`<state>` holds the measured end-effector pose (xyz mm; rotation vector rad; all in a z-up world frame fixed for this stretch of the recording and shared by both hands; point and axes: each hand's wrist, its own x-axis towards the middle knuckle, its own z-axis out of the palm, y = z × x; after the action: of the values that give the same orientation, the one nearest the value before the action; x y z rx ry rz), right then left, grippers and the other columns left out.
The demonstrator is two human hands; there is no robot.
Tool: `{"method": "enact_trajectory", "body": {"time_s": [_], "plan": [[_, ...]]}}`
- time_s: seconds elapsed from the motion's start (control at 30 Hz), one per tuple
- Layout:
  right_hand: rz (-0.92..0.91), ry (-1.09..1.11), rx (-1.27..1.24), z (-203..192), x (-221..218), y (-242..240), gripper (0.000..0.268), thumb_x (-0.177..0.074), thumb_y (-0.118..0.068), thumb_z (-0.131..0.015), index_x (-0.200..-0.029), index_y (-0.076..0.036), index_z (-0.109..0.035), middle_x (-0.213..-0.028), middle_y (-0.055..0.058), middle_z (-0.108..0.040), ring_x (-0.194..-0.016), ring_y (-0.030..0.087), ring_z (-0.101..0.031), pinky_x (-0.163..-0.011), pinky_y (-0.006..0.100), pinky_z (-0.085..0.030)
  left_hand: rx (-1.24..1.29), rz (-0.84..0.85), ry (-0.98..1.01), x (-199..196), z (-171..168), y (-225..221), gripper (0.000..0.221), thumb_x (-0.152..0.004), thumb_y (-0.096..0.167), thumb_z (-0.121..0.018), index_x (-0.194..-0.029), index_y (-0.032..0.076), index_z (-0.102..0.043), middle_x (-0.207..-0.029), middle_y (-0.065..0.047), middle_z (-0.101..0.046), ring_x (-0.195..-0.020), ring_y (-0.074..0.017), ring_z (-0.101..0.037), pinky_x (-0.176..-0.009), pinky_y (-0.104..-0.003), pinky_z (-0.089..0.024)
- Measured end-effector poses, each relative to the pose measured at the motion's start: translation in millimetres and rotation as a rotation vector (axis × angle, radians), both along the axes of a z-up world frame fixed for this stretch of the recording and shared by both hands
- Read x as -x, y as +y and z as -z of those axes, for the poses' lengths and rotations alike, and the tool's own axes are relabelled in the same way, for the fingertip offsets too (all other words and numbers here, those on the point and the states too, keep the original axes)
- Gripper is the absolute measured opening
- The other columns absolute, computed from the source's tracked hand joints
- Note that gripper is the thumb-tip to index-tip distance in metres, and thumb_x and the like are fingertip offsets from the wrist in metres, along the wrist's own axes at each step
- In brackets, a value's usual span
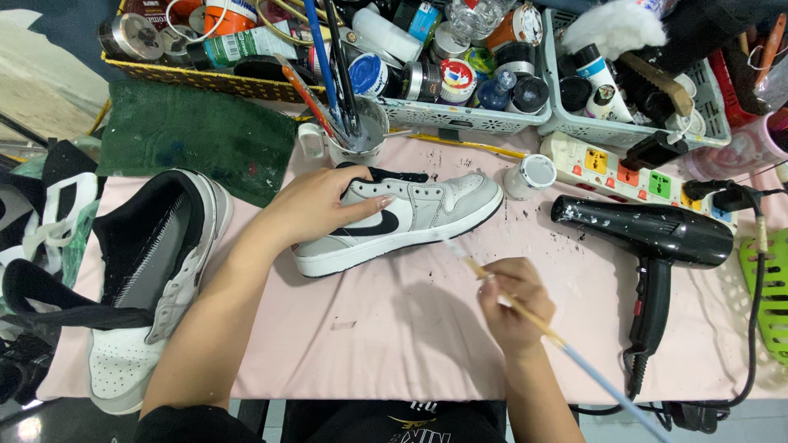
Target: The person paints the white panels of a gray and black sneaker using a brush and white paint from a small container, then uses a hair dryer to dry the applied paint.
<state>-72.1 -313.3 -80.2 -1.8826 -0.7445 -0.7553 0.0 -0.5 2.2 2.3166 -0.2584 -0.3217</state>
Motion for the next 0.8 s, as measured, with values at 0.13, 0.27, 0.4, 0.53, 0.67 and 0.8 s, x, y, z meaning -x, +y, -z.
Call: {"method": "enact_trajectory", "body": {"time_s": [0.13, 0.27, 0.4, 0.53, 0.67, 0.8], "plan": [[0.080, 0.093, -0.142, -3, 5, -11, 0.024, -0.100, 0.004, -0.064, -0.105, -0.005, -0.042, -0.092, 0.019, -0.068, -0.071, 0.017, -0.069, -0.058, 0.027, -0.056, -0.015, 0.000, 0.034, -1, 0, 0, 0.044, -0.088, 0.055, -0.066, -0.098, 0.012, -0.069, -0.073, -0.011, -0.071, -0.066, -0.0274, -0.068, -0.061, -0.040, -0.048], [-0.078, 0.028, 0.083, -12, 7, -4, 0.024, -0.092, 0.002, -0.066, -0.101, -0.004, -0.045, -0.087, 0.021, -0.067, -0.077, 0.028, -0.067, -0.064, 0.035, -0.055, -0.020, -0.011, 0.049, -2, -1, 0, 0.044, -0.087, 0.055, -0.066, -0.100, 0.013, -0.069, -0.074, -0.012, -0.071, -0.066, -0.0278, -0.068, -0.061, -0.041, -0.048], [0.043, -0.004, 0.008, -11, -1, -11, 0.025, -0.095, 0.004, -0.066, -0.101, -0.003, -0.043, -0.089, 0.021, -0.068, -0.074, 0.024, -0.067, -0.061, 0.029, -0.055, -0.014, 0.003, 0.014, -1, 0, 0, 0.045, -0.088, 0.056, -0.066, -0.100, 0.012, -0.070, -0.075, -0.012, -0.072, -0.067, -0.0276, -0.068, -0.063, -0.040, -0.049], [0.071, 0.031, -0.085, -5, 2, -17, 0.025, -0.098, 0.006, -0.065, -0.104, -0.004, -0.042, -0.090, 0.018, -0.068, -0.074, 0.020, -0.066, -0.059, 0.025, -0.054, -0.025, -0.008, 0.018, -1, 1, 0, 0.045, -0.087, 0.056, -0.067, -0.102, 0.013, -0.070, -0.076, -0.012, -0.072, -0.068, -0.0285, -0.068, -0.063, -0.041, -0.049], [-0.054, 0.041, 0.041, -4, 7, -11, 0.027, -0.091, 0.005, -0.066, -0.103, -0.003, -0.044, -0.087, 0.021, -0.066, -0.074, 0.026, -0.065, -0.062, 0.033, -0.053, -0.026, -0.011, 0.021, -1, 0, -1, 0.045, -0.086, 0.056, -0.067, -0.102, 0.013, -0.070, -0.077, -0.012, -0.072, -0.069, -0.0287, -0.069, -0.063, -0.041, -0.049], [0.100, 0.110, -0.085, -1, 2, -20, 0.026, -0.097, 0.009, -0.062, -0.107, -0.002, -0.040, -0.094, 0.022, -0.067, -0.071, 0.018, -0.068, -0.055, 0.024, -0.057, -0.031, -0.006, 0.011, -1, 2, 0, 0.046, -0.087, 0.056, -0.067, -0.102, 0.013, -0.071, -0.078, -0.012, -0.073, -0.070, -0.0288, -0.069, -0.064, -0.041, -0.050]]}}
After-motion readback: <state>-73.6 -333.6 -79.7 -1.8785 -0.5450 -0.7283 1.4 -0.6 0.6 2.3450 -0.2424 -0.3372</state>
